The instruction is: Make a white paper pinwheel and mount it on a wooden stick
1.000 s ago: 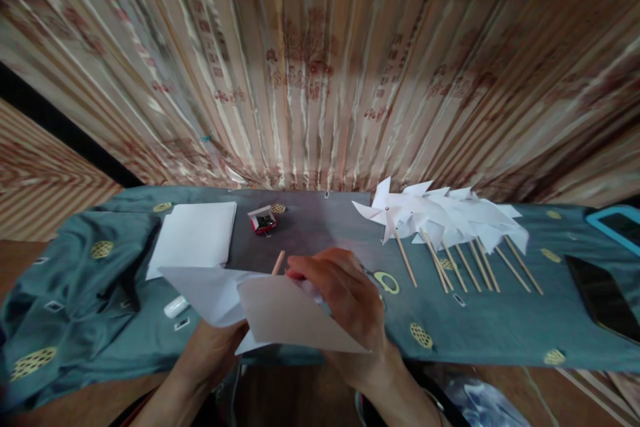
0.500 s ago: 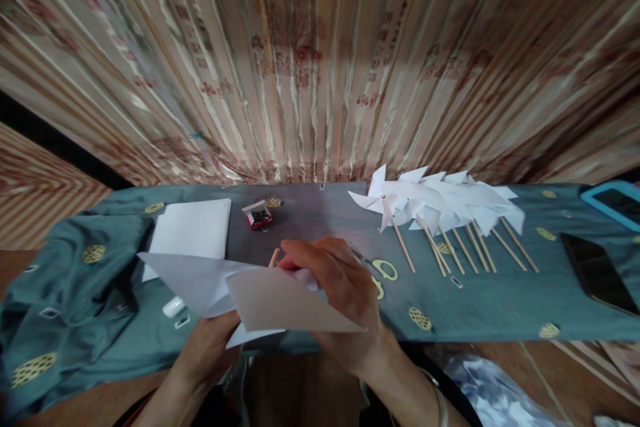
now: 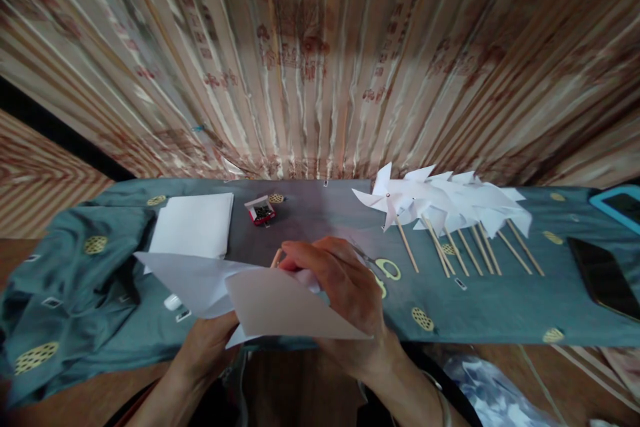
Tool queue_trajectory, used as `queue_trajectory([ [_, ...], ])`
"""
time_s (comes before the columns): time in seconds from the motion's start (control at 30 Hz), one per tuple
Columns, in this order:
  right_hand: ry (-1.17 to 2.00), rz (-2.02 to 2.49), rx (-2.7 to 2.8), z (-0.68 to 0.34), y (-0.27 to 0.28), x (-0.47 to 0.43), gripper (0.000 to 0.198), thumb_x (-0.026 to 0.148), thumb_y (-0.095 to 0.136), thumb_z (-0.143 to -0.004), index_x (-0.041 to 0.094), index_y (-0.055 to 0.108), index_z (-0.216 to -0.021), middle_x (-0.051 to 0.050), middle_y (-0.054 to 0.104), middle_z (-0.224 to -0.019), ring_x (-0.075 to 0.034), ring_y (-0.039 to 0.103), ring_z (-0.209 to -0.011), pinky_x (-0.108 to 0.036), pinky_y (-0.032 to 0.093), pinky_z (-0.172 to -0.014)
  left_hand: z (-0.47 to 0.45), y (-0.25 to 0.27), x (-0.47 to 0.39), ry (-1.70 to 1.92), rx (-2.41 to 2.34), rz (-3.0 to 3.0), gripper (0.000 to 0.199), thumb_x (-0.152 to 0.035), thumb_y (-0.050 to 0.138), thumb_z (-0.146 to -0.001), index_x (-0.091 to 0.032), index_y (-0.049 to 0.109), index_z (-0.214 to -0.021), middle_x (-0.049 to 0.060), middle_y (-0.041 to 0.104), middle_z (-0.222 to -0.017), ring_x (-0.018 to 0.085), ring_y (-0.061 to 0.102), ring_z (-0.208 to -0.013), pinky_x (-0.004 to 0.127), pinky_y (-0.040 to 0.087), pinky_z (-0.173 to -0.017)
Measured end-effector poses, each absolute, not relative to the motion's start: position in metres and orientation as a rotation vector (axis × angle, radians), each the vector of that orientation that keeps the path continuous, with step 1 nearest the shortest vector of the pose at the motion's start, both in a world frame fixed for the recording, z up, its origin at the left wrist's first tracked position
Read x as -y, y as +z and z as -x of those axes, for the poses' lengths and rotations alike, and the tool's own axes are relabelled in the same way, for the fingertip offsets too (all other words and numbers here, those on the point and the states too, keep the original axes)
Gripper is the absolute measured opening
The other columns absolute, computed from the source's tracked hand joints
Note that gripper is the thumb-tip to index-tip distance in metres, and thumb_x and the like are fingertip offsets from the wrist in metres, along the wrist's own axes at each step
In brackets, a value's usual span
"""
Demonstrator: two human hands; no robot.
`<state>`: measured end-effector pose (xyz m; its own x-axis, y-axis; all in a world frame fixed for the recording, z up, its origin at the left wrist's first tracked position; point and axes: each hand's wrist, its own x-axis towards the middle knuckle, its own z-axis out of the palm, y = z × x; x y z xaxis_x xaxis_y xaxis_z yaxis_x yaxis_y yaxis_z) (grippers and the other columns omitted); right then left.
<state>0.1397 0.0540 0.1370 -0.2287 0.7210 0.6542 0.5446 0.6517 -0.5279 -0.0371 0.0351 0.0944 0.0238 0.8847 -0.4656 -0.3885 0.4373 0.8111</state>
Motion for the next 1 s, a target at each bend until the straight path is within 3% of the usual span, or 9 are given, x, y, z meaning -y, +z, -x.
queue_trajectory([
  [0.2,0.229,0.959,1.892,-0.138,0.138,-0.054,0.026,0.019,0.058,-0.089,0.021,0.06,-0.115,-0.003,0.074,-0.087,-0.019,0.071,-0.085,-0.031,0.059,-0.073,0.039,0.084,-0.033,1.061,-1.162,-0.498,0.044,-0.026,0.087,-0.049,-0.015,0.076,-0.09,0.008,0.076,-0.089,0.029,0.07,-0.093,0.037,0.053,-0.09],
  [0.5,0.219,0.978,1.913,-0.138,0.14,-0.053,0.024,0.025,0.058,-0.09,0.022,0.06,-0.114,-0.003,0.075,-0.086,-0.02,0.072,-0.083,-0.033,0.06,-0.072,0.033,0.084,-0.028,1.13,-1.18,-0.428,0.048,-0.027,0.089,-0.045,-0.014,0.076,-0.09,0.008,0.076,-0.091,0.031,0.069,-0.096,0.037,0.052,-0.091],
  [0.87,0.366,0.977,1.866,-0.137,0.136,-0.052,0.027,0.018,0.06,-0.086,0.022,0.062,-0.113,-0.002,0.075,-0.087,-0.019,0.071,-0.083,-0.032,0.057,-0.076,0.032,0.086,-0.028,1.121,-1.191,-0.425,0.042,-0.03,0.087,-0.05,-0.014,0.077,-0.088,0.008,0.076,-0.084,0.027,0.07,-0.084,0.036,0.054,-0.085],
  [1.0,0.609,1.128,1.647,-0.134,0.133,-0.051,0.029,0.016,0.066,-0.08,0.027,0.067,-0.107,0.001,0.076,-0.089,-0.017,0.071,-0.08,-0.03,0.058,-0.074,0.034,0.085,-0.031,1.08,-1.102,-0.51,0.031,-0.029,0.087,-0.048,-0.015,0.077,-0.074,0.004,0.071,-0.066,0.019,0.065,-0.064,0.028,0.053,-0.066],
])
